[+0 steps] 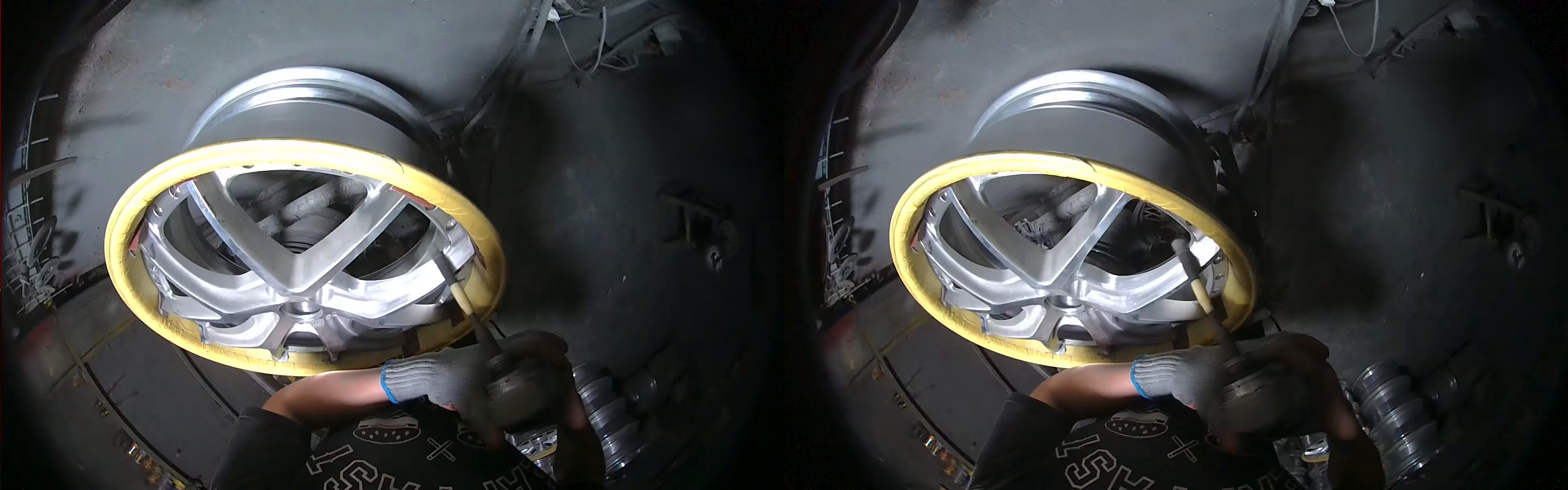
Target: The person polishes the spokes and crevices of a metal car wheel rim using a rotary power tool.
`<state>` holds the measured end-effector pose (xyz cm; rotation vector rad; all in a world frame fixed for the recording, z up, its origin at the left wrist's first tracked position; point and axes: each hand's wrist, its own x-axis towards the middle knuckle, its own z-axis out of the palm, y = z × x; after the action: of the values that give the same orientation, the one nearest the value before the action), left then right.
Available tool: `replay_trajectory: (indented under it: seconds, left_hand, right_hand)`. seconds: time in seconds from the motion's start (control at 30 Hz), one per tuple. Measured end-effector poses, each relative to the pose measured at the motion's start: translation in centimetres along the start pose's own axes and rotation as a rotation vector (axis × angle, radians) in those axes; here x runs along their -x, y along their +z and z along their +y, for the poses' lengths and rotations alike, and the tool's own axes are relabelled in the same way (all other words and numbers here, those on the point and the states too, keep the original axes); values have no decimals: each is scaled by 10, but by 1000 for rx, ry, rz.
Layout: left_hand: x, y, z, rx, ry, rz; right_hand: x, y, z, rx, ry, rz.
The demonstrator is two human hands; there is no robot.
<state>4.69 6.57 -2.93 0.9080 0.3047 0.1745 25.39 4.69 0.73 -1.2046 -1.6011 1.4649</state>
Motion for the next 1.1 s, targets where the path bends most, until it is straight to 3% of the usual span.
replay_trajectory:
  seconds: [0.07, 0.2, 0.3, 0.33, 0.4, 0.43, 0.5, 0.6, 0.67, 0.7, 0.8, 0.9, 1.0, 1.03, 1.1]
  left_hand:
    - [5, 3, -5, -18, -36, -51]
    - [20, 7, -23, -110, -173, -191]
    - [37, 15, -52, -163, -588, -339]
    - [53, 31, -114, 256, -390, -344]
    - [68, 41, -139, 663, -183, -337]
    - [70, 44, -120, 704, -85, -198]
    - [76, 47, -76, 737, 11, -62]
    - [88, 31, -33, 500, -181, 72]
    - [92, 15, -29, 196, -306, -275]
    - [95, 17, -35, 192, -307, -277]
    - [104, 28, -67, 395, -238, -195]
    - [106, 29, -70, 362, -40, -58]
    - [83, 38, -70, 640, -198, -82]
    - [50, 54, -86, 843, -469, 128]
    - [51, 43, -90, 738, 9, 77]
  right_hand:
    - [-4, -8, -3, -35, 82, -284]
    - [-6, 11, -18, -65, 68, -273]
    - [-5, 21, -36, 36, 60, -253]
    - [-4, 25, -40, 144, 57, -237]
    - [0, 33, -39, 125, 56, -269]
    - [1, 37, -39, 106, 58, -306]
    - [5, 47, -43, 69, 66, -272]
    - [14, 62, -42, 90, 15, -234]
    - [22, 70, -38, 149, -46, -223]
    - [26, 72, -37, 145, 29, -239]
    - [19, 70, -43, 117, 76, -249]
    - [3, 59, -50, 83, 23, -235]
    - [-4, 42, -56, 120, 5, -209]
    - [-6, 36, -56, 163, 8, -195]
    - [-12, 25, -50, 105, 34, -202]
